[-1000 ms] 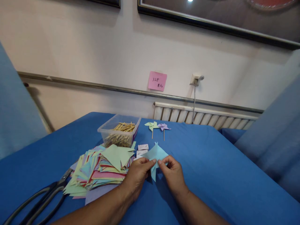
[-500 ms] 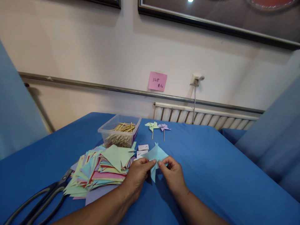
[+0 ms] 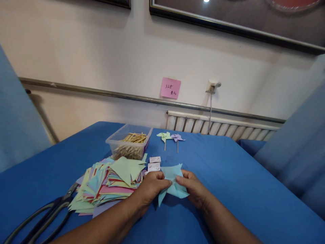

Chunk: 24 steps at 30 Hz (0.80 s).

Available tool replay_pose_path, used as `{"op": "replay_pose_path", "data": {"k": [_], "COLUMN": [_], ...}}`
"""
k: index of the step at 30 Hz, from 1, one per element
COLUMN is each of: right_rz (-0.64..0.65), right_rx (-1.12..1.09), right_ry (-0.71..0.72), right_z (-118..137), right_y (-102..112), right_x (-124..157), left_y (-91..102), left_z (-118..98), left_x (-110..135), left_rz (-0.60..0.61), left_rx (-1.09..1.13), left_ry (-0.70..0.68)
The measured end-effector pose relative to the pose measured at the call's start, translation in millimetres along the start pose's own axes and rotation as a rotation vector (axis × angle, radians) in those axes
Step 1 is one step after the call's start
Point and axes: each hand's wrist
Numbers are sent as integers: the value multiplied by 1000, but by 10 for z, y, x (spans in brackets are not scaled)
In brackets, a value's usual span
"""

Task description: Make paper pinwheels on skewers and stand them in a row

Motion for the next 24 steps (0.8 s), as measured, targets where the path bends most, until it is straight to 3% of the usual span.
{"op": "replay_pose_path", "data": {"k": [10,13,15,18,21,24], "right_rz": [3,-71,-180,-313,-379,-450], "right_rx": [241,277,242,94,-58,-87], "right_ry": [21,78,132,214,279,315], "right_z": [-4,-48,-104,-190,-239,-255], "right_y": [24,-15,-52,-103,-145,-192], "right_x": [-7,-35,-65,-107,-125,-114], "left_y": [25,29,18,-30,-101,-166], "left_z": [-31,-13,-6,0,25,75], "left_x": [9,-26,-32,6,65,92], "left_rz": [-16,-76,-87,-15,49,13], "left_rx": [-241,-242,-163,134,415,501], "left_ry": [-61,-66,-51,-27,-8,24]}}
Point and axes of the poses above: each hand's wrist, its own x-axis away from the middle knuckle, its own y-axis out of the back of the hand, z = x × y, and after that the axes turned 3 degrees about -x, right-handed
